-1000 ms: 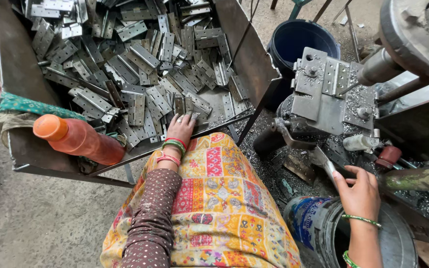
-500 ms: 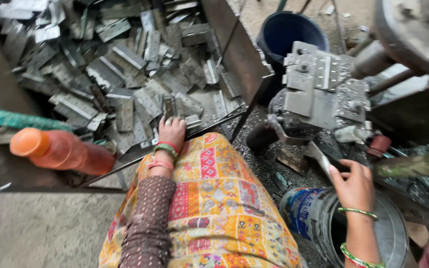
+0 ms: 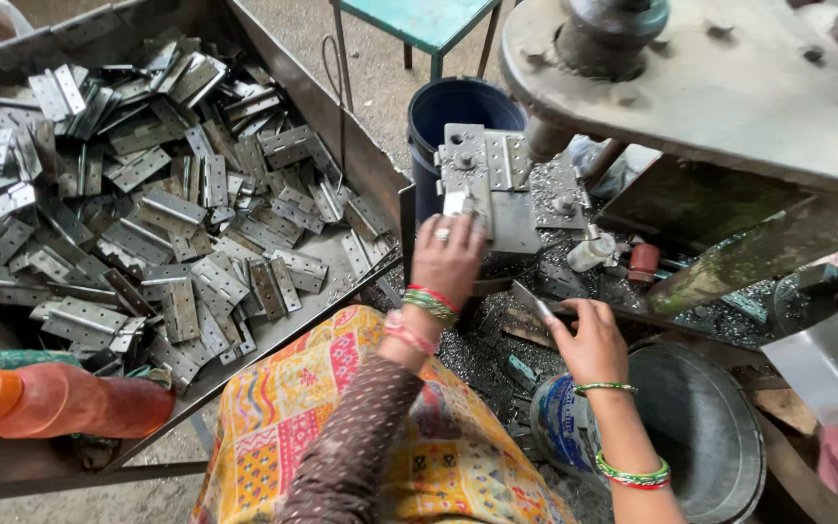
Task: The person sits on the floor and repeatedly places small metal brackets into a manual punching machine. They use a lever to activate the punch, then remove the processed bracket and return it to a metal bin. The cycle continues with multiple brackets throughout the clip.
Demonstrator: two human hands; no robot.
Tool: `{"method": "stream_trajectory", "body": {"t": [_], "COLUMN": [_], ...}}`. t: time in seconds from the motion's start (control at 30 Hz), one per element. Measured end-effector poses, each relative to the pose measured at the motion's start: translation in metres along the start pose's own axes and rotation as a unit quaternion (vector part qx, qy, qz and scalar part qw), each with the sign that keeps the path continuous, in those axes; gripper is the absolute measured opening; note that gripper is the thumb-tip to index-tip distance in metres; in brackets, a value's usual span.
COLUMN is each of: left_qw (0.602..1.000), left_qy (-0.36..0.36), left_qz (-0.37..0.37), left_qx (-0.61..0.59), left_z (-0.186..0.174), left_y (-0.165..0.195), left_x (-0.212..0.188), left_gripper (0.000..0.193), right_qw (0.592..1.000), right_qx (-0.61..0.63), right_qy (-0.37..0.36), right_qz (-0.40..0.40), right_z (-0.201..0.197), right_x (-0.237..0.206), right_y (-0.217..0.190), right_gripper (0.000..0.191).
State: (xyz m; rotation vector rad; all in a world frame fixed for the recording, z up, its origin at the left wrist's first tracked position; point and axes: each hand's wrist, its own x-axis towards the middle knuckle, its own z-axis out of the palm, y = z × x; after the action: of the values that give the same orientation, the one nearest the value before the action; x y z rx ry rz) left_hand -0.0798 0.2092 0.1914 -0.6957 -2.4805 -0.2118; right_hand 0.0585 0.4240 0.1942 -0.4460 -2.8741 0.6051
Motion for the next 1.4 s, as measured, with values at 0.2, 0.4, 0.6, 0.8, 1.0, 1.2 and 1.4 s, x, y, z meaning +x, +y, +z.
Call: {"method": "stream_trajectory", "body": {"t": [0.2,0.4,0.6,0.8,1.0,1.2,1.4], "left_qw": [0.996,0.991,0.983,0.979,0.965,0.975,0.984], "left_qy": [-0.094,-0.120,-0.154,-0.172,-0.231,-0.176,-0.148], "left_qz": [0.005,-0.036,-0.082,-0.084,-0.078,-0.098,-0.083], "left_qx": [-0.004,-0.056,-0.057,-0.073,-0.095,-0.090,-0.056], "left_z": [0.025,0.023,0.045,0.047,0.037,0.055,0.061], "left_y": [0.061,0.071,0.057,0.053,0.050,0.049,0.049], "left_x": [0.012,0.009,0.051,0.052,0.047,0.069,0.073], "left_gripper": [0.058,0.064,0.056,0.046,0.041,0.041,0.044], "right_qw": [1.000,0.999,1.000,0.988,0.975,0.956,0.983], "right_qx": [0.019,0.011,0.008,-0.112,-0.016,-0.125,0.004], "right_qy": [0.003,0.005,-0.016,-0.100,-0.221,-0.267,-0.174], "right_qz": [-0.016,-0.029,-0.015,-0.044,0.024,-0.001,0.053], "right_z": [0.003,0.002,0.004,0.061,0.090,0.058,0.076], "right_x": [0.000,0.002,0.001,-0.027,-0.027,0.021,-0.022], "right_y": [0.004,0.000,0.005,0.037,0.068,0.063,0.068], "right_gripper": [0.036,0.037,0.039,0.065,0.067,0.065,0.055]}}
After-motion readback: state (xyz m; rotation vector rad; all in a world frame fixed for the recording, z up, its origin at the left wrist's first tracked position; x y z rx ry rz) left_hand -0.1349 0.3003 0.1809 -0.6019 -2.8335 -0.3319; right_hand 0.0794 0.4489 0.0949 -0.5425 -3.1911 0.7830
